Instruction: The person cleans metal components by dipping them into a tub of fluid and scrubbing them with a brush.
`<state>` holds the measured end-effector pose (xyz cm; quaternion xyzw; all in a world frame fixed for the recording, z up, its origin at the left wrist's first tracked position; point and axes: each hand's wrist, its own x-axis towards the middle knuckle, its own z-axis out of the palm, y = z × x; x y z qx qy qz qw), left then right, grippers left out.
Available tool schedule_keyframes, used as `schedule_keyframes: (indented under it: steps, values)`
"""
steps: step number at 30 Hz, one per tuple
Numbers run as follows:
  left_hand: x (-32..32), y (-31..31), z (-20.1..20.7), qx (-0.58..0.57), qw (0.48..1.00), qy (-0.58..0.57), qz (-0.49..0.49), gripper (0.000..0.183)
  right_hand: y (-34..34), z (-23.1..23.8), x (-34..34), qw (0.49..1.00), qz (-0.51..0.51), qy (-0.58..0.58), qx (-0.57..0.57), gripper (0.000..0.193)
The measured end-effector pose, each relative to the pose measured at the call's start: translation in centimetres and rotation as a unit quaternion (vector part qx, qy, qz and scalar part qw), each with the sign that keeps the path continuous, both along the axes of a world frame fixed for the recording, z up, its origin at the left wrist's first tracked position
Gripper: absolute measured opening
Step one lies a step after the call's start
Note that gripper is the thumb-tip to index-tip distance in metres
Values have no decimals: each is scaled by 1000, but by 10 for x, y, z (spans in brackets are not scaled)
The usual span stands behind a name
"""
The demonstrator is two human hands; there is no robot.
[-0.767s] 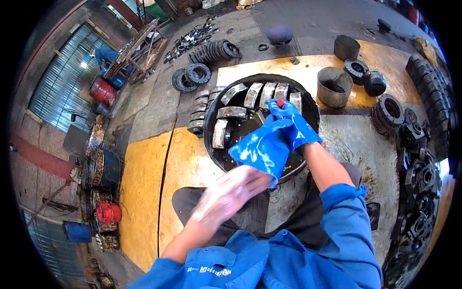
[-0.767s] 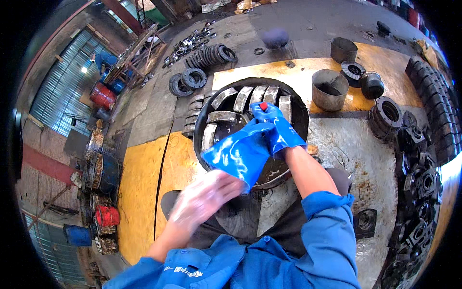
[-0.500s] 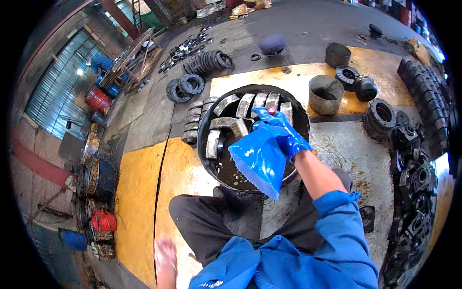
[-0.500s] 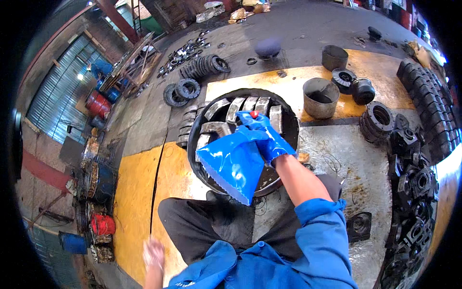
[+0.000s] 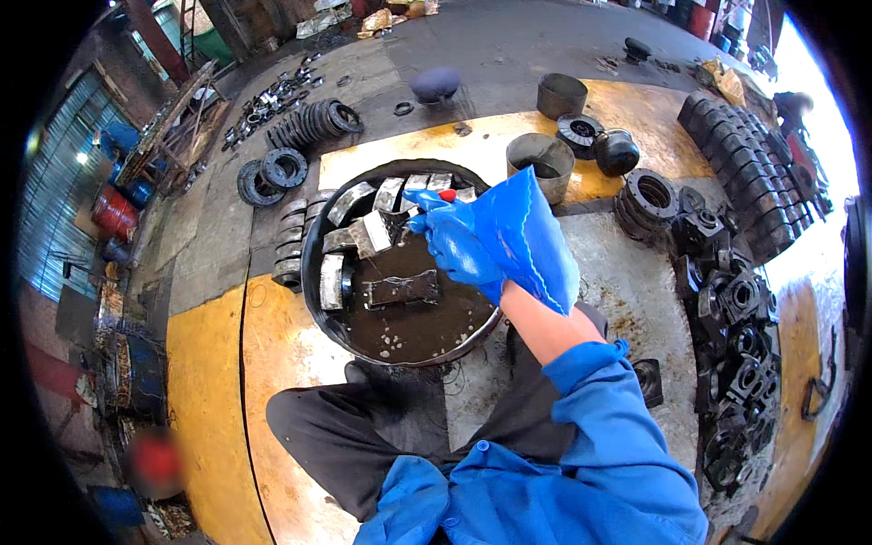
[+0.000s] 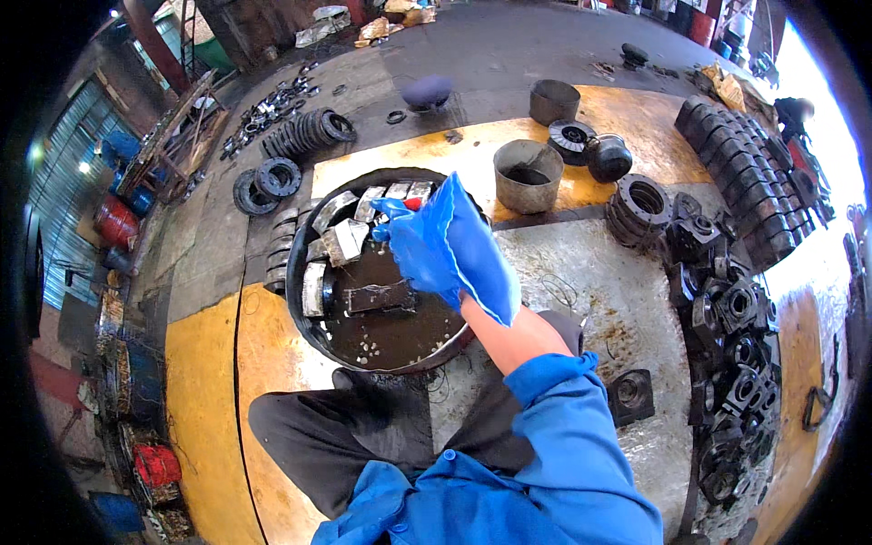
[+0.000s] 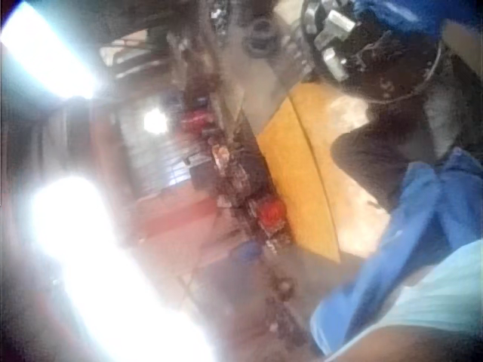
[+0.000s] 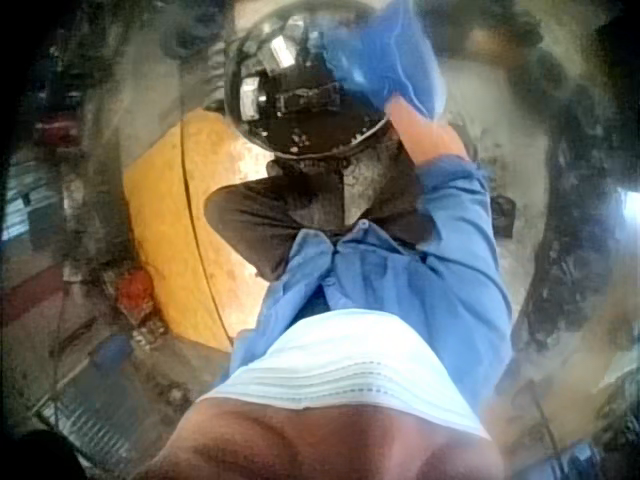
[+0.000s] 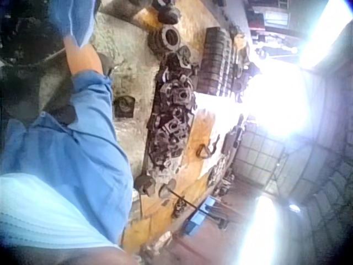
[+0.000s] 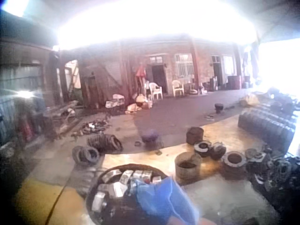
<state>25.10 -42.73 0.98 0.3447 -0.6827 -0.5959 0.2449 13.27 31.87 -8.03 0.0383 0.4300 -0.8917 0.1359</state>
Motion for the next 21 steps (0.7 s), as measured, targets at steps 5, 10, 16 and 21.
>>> schedule_keyframes:
  steps: [5, 10, 16, 21]
  values:
    - [1, -25, 8, -15, 1000, 2, 3, 31, -1, -2, -9, 996, -1, -37, 83, 57]
    - [-5, -36, 12, -23, 1000, 4, -3, 30, 11, -6, -11, 992, -2, -53, 115, 53]
    - [-3, -41, 14, -31, 1000, 2, -3, 30, 13, -7, -18, 989, -9, -62, 137, 52]
    - [1, -44, 14, -37, 999, -4, 1, 30, 5, 3, -3, 987, -50, -24, 149, 49]
